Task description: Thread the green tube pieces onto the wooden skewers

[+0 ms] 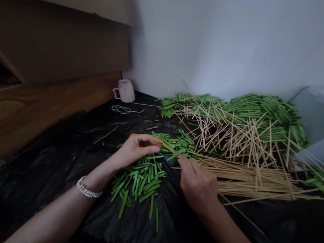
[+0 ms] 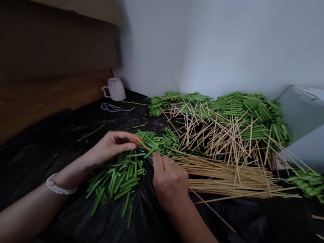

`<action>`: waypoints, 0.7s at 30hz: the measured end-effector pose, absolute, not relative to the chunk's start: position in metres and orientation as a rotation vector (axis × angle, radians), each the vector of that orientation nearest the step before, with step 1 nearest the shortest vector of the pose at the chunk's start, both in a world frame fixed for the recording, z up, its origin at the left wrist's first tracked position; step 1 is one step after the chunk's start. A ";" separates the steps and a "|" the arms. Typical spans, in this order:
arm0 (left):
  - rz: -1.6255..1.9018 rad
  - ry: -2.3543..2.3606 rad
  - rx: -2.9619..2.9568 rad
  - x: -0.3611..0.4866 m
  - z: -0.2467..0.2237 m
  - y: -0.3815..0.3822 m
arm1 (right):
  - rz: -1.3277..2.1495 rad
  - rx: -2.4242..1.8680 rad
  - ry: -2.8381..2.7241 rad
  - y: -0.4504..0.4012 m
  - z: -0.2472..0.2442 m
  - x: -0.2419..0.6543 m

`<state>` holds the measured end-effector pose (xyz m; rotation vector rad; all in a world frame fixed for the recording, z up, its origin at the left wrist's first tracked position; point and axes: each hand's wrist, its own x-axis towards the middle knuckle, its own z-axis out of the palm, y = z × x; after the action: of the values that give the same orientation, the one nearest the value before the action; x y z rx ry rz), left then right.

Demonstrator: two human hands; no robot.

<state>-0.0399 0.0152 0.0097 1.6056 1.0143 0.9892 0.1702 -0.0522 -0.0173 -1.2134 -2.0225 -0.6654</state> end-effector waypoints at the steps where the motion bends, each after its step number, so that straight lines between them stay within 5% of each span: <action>1: 1.020 1.089 1.662 -0.045 0.009 0.018 | -0.672 -1.221 -2.012 -0.052 -0.018 0.174; 14: 0.616 1.227 2.556 -0.053 -0.010 0.021 | -0.593 -1.244 -2.066 -0.052 -0.023 0.176; 21: 1.036 1.193 2.303 -0.049 -0.004 0.020 | -0.556 -1.244 -2.043 -0.053 -0.024 0.176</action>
<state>-0.0493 0.0201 -0.0044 2.3030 1.1928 1.0358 0.1760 -0.0527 -0.0237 -1.2438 -2.0428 -0.5562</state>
